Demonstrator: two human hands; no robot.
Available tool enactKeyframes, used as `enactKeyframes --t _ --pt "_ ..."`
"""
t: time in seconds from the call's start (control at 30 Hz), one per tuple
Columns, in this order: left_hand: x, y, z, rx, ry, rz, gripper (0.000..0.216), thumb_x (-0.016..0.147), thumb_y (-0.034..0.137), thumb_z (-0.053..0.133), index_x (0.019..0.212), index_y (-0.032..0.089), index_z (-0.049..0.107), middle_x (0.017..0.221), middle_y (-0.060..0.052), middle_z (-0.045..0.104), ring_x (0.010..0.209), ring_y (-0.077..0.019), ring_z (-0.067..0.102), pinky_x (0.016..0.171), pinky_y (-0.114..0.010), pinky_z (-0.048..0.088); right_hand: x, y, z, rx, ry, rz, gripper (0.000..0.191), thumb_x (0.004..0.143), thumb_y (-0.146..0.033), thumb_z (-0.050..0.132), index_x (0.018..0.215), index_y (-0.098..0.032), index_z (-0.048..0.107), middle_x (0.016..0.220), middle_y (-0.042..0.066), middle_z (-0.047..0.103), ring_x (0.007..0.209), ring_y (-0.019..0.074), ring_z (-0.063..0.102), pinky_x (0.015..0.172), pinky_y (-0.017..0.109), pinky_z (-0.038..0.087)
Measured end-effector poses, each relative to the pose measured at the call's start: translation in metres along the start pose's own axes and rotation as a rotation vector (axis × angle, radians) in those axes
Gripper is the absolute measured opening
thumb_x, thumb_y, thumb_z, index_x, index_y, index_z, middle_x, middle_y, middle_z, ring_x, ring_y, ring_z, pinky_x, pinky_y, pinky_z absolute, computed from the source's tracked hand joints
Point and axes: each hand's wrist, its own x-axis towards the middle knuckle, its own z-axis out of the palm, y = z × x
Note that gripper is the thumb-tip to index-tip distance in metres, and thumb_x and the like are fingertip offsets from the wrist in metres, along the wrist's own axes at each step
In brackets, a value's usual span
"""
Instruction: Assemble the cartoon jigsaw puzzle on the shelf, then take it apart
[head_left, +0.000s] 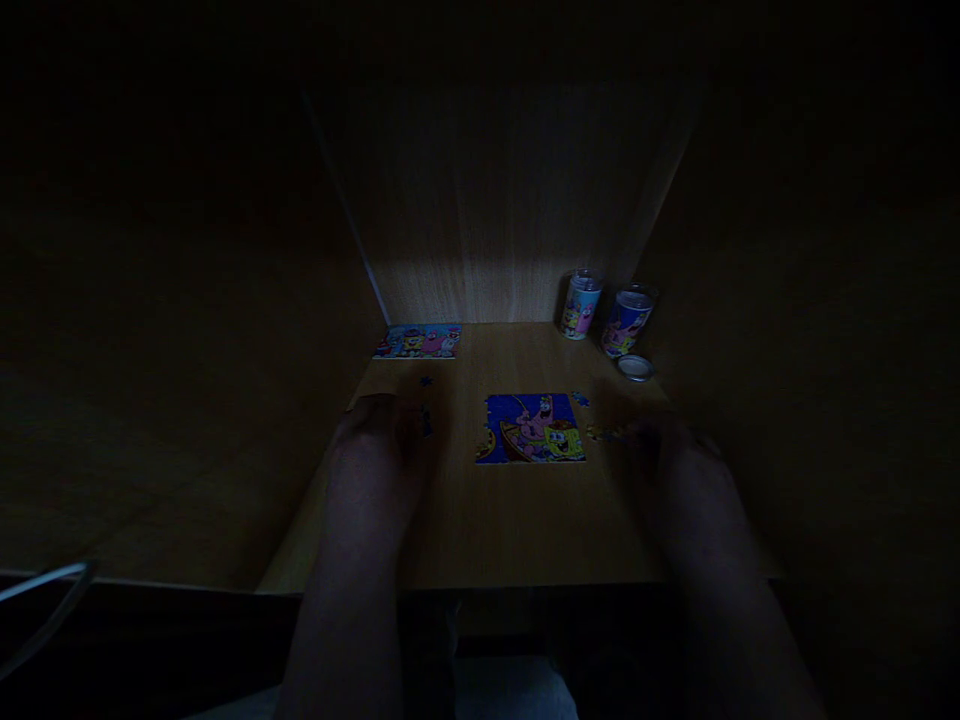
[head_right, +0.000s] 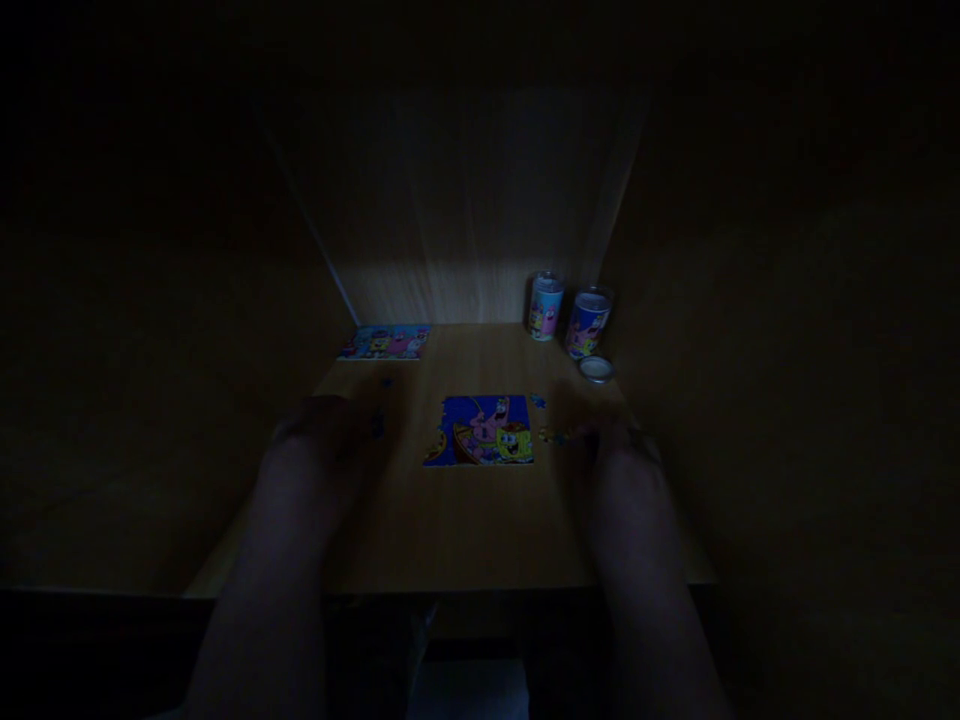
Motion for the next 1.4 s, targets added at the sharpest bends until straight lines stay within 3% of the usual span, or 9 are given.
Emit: enactKeyframes --t 0.2,0.37,0.53,0.7,0.83,0.97,1.23,1.4 --pt "-0.001 0.009 -0.003 -0.186 0.039 0.07 0.02 0.104 0.03 0.058 0.111 0.022 0.075 0.123 -0.014 0.075 0.117 -0.0331 0.071 0.108 -0.049 0.058 0.0 -0.002 -0.004 0.109 0.02 -0.015 0.04 0.107 -0.035 0.053 0.135 -0.019 0.077 0.128 0.018 0.081 0.116 0.0351 0.073 0.099 0.049 0.058" --pt "-0.002 0.016 -0.005 -0.214 0.039 0.134 0.018 0.107 0.028 0.058 0.11 0.024 0.075 0.12 -0.011 0.076 0.117 -0.0306 0.072 0.106 -0.046 0.058 0.002 -0.004 -0.006 0.221 -0.003 -0.002 0.033 0.106 -0.04 0.056 0.117 -0.022 0.082 0.123 0.014 0.083 0.107 0.0302 0.078 0.095 0.044 0.059" --pt "-0.005 0.021 -0.007 -0.237 0.051 0.188 0.015 0.107 0.026 0.062 0.109 0.025 0.077 0.117 -0.008 0.078 0.115 -0.0292 0.073 0.104 -0.045 0.059 -0.002 -0.008 -0.01 0.439 -0.087 0.083 0.032 0.103 -0.052 0.065 0.111 -0.026 0.082 0.117 0.009 0.086 0.104 0.0293 0.081 0.09 0.041 0.06" --pt "-0.01 0.032 -0.004 -0.313 -0.038 0.343 0.014 0.103 0.031 0.078 0.117 0.027 0.079 0.124 -0.006 0.077 0.121 -0.0285 0.071 0.106 -0.045 0.06 -0.012 -0.034 -0.013 0.747 -0.175 0.129 0.036 0.097 -0.059 0.076 0.103 -0.025 0.083 0.105 0.009 0.087 0.094 0.0279 0.083 0.085 0.04 0.064" --pt "-0.014 0.038 -0.001 -0.404 -0.127 0.446 0.032 0.099 0.033 0.086 0.13 0.031 0.077 0.13 -0.006 0.077 0.123 -0.0283 0.071 0.107 -0.046 0.06 -0.022 -0.061 -0.011 0.851 -0.226 0.084 0.027 0.098 -0.053 0.079 0.1 -0.026 0.083 0.101 0.006 0.087 0.093 0.0244 0.083 0.086 0.037 0.065" --pt "-0.015 0.04 -0.002 -0.442 -0.137 0.489 0.032 0.101 0.035 0.085 0.131 0.031 0.077 0.124 -0.005 0.078 0.117 -0.026 0.073 0.103 -0.044 0.061 -0.031 -0.075 -0.003 0.956 -0.284 0.046 0.019 0.1 -0.045 0.077 0.1 -0.027 0.082 0.102 0.004 0.087 0.095 0.0221 0.082 0.088 0.035 0.064" --pt "-0.014 0.039 -0.001 -0.483 -0.167 0.489 0.02 0.103 0.029 0.082 0.122 0.03 0.079 0.125 -0.004 0.078 0.117 -0.0238 0.073 0.105 -0.043 0.061 -0.033 -0.079 0.009 0.934 -0.318 -0.001 0.016 0.104 -0.043 0.073 0.104 -0.028 0.079 0.105 0.003 0.086 0.099 0.022 0.082 0.093 0.038 0.063" --pt "-0.006 0.022 0.001 -0.387 -0.182 0.287 0.014 0.097 0.019 0.082 0.109 0.027 0.081 0.125 -0.005 0.078 0.119 -0.027 0.073 0.107 -0.045 0.059 -0.03 -0.073 0.001 0.695 -0.139 -0.119 0.016 0.107 -0.04 0.067 0.11 -0.029 0.079 0.113 0.005 0.085 0.105 0.0238 0.08 0.095 0.041 0.063"
